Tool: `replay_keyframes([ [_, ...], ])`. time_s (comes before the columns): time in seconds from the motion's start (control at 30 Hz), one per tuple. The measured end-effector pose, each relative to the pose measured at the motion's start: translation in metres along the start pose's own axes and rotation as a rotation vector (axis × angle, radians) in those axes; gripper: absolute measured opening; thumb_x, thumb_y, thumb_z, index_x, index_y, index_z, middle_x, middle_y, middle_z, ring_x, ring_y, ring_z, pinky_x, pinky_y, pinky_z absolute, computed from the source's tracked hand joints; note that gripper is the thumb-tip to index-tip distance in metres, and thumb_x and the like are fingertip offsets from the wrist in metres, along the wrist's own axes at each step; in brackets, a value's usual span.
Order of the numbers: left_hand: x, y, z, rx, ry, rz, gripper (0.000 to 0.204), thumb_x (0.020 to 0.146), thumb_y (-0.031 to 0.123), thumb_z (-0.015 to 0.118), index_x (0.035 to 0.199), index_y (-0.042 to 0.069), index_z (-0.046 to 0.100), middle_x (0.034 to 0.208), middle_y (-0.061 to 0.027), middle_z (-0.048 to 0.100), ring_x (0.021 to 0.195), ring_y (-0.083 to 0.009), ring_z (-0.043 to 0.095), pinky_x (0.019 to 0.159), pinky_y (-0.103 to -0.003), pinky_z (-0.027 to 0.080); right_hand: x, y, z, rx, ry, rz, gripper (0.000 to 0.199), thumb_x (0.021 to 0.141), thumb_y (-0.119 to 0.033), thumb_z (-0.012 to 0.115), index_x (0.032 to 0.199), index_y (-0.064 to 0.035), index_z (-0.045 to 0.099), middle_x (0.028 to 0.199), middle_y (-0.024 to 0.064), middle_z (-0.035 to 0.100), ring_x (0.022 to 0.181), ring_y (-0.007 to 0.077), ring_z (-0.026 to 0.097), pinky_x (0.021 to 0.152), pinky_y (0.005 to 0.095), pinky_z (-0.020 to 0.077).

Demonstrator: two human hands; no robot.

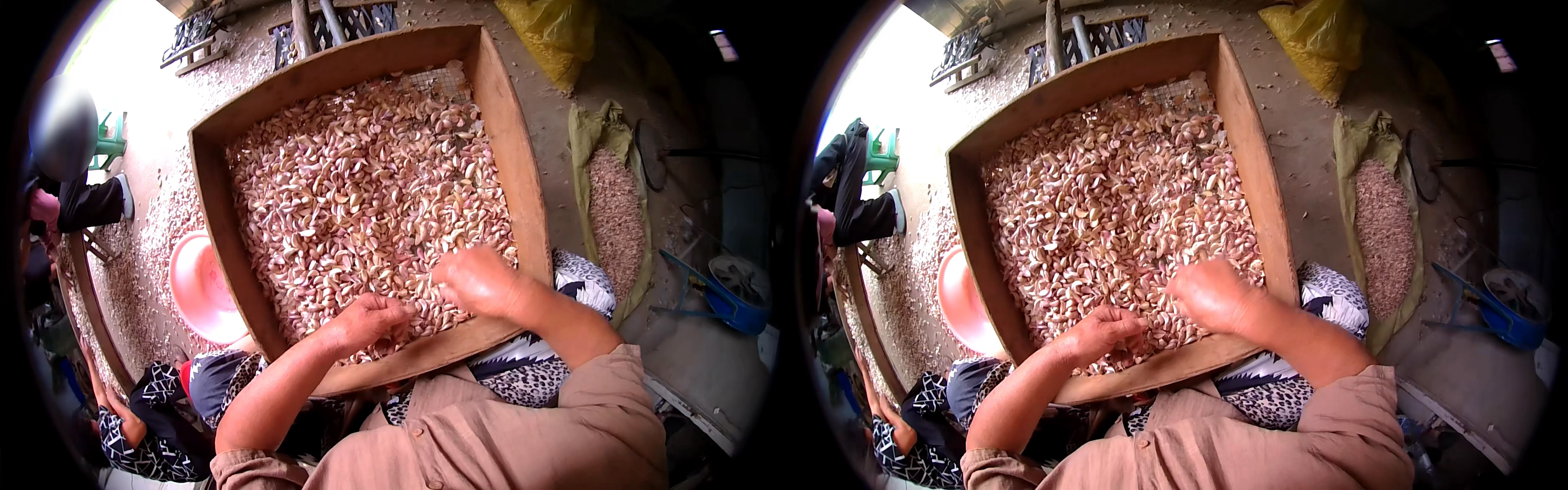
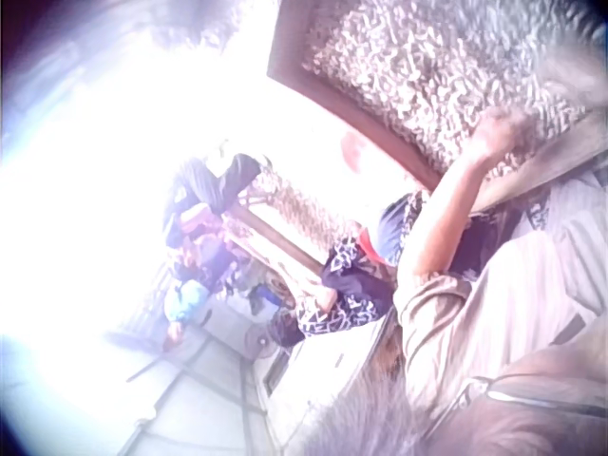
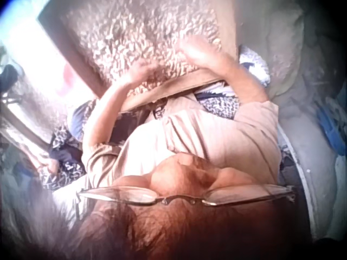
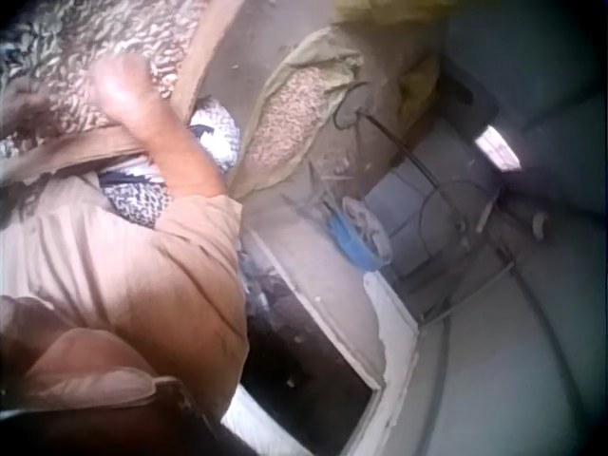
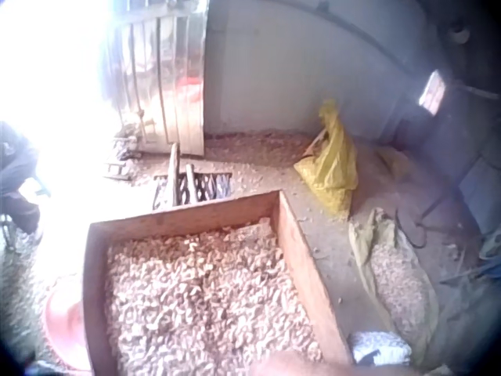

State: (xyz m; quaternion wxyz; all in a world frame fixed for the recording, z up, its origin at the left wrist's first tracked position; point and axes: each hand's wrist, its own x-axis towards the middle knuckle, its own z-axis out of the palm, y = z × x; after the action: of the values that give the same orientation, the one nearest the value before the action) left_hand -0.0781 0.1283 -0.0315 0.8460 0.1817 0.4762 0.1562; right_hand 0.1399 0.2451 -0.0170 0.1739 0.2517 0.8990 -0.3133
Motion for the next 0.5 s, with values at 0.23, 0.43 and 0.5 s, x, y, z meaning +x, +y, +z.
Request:
replay_keyframes([
  [0.23, 0.000, -0.007, -0.004, 0.001, -0.009, -0.005, 0.045, 0.101, 0.034, 0.065, 0.066, 0.007, 0.058, 0.059, 0.0004, 0.051, 0.050, -0.0100, 0.047, 0.046, -0.028, 0.039, 0.014, 0.053, -0.021, -0.336, 0.306, 0.337, 0.014, 0.083, -0.004, 0.062, 0.096, -0.0018, 0.060, 0.092, 0.0175, 0.066, 0.083, 0.0335, 0.069, 0.072, 0.0433, 0.0578],
  [0.43, 0.001, -0.005, -0.007, 0.014, -0.036, 0.022, 0.047, 0.100, 0.036, 0.066, 0.064, 0.006, 0.059, 0.057, -0.0011, 0.055, 0.047, -0.0104, 0.049, 0.046, -0.027, 0.040, 0.026, 0.040, -0.014, -0.267, 0.151, 0.368, 0.020, 0.081, 0.004, 0.056, 0.101, 0.0007, 0.056, 0.094, 0.0200, 0.065, 0.087, 0.0386, 0.068, 0.076, 0.0469, 0.0564],
  [0.5, 0.000, -0.007, -0.007, 0.019, -0.023, 0.029, 0.046, 0.100, 0.035, 0.066, 0.065, 0.006, 0.060, 0.058, -0.0013, 0.057, 0.048, -0.0101, 0.052, 0.046, -0.027, 0.041, 0.025, 0.032, -0.020, 0.018, 0.104, 0.152, 0.017, 0.082, -0.001, 0.059, 0.099, -0.0010, 0.059, 0.097, 0.0187, 0.067, 0.088, 0.0392, 0.067, 0.080, 0.0481, 0.0543],
])
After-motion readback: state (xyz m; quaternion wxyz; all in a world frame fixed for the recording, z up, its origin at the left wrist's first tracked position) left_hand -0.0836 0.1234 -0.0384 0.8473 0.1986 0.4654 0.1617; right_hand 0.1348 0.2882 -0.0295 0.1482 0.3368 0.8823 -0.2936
